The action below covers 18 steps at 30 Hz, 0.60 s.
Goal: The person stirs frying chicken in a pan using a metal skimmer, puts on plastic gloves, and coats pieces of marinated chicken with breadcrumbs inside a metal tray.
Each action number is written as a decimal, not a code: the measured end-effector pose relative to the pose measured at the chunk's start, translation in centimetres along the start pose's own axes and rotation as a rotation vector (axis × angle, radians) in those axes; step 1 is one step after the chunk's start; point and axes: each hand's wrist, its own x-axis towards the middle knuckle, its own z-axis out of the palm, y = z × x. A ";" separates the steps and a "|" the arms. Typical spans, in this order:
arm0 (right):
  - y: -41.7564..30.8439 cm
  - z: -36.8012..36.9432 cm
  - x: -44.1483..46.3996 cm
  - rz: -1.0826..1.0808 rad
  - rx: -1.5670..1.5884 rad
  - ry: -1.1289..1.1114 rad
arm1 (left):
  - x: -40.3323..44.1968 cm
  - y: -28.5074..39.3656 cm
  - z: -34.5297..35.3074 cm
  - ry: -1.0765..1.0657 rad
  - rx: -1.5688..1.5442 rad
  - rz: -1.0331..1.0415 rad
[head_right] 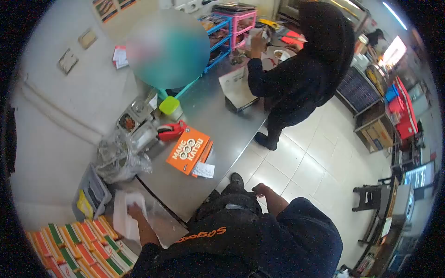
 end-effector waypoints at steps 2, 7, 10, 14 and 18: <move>0.7 -0.4 3.6 -0.232 -0.134 0.011 | -0.6 2.3 -3.7 0.007 -0.034 -0.150; -1.3 -0.5 4.4 -0.332 -0.021 -0.032 | 1.2 0.0 -2.3 -0.006 -0.175 -0.114; -2.2 -0.3 5.1 -0.413 -0.149 0.018 | 1.2 -0.2 -2.1 -0.010 -0.333 -0.189; -2.1 -0.4 5.0 -0.506 -0.179 0.025 | 3.4 -2.4 -0.2 0.133 -0.381 -0.172; -2.8 0.5 3.0 -0.290 -0.381 -0.005 | 6.4 -4.9 -2.9 0.410 -0.469 -0.161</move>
